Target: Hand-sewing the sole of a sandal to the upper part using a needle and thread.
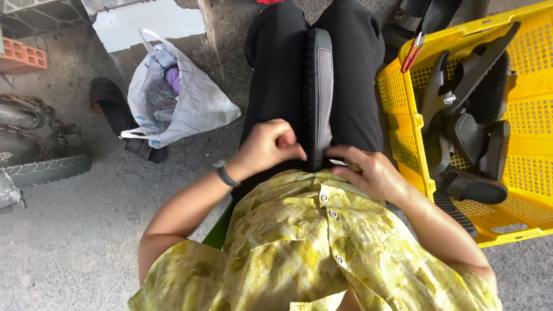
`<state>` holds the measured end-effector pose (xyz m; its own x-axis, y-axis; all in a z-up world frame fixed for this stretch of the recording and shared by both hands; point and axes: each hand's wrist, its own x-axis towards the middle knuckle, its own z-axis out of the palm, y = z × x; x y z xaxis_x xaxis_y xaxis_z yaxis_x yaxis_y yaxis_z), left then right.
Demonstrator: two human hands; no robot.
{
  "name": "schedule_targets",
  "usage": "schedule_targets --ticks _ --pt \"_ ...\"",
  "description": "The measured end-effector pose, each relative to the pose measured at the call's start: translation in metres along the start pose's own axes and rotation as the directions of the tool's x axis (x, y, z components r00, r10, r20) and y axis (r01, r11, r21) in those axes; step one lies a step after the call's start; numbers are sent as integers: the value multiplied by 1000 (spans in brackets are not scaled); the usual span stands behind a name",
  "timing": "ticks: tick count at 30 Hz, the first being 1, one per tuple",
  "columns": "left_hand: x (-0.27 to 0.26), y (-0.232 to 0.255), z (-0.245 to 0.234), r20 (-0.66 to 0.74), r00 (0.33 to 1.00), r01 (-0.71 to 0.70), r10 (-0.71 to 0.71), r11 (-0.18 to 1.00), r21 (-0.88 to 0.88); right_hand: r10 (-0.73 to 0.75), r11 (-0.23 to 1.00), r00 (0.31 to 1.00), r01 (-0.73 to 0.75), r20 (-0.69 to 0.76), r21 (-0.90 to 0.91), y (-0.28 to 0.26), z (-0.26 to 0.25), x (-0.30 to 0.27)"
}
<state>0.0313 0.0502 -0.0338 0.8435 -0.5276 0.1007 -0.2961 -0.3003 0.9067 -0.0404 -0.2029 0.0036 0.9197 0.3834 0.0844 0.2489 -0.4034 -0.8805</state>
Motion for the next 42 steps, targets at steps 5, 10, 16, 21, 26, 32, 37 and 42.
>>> schedule_targets --ticks 5,10,16,21,26,32,37,42 --pt "15 22 -41 -121 971 -132 208 881 455 -204 905 979 186 -6 -383 13 6 -11" --pt "-6 32 3 -48 948 -280 313 899 338 -228 879 974 215 21 -426 20 10 -15" --pt "-14 22 18 22 995 -103 101 991 86 -219 855 975 209 35 -475 18 10 -14" --pt "-12 18 24 -7 982 -185 187 976 113 -229 738 973 199 38 -644 0 8 -13" --pt "-10 8 32 -59 970 -227 235 968 109 -219 777 976 167 -12 -607 14 27 -8" --pt "-14 9 26 -84 968 -217 237 956 196 -162 922 985 127 -65 -366 36 44 -1" --pt "-24 38 12 -20 968 -235 251 929 286 -68 967 996 51 -58 -251 20 28 -10" --pt "-23 34 17 284 945 314 -160 683 -659 -57 980 985 24 -161 -198 33 37 -19"
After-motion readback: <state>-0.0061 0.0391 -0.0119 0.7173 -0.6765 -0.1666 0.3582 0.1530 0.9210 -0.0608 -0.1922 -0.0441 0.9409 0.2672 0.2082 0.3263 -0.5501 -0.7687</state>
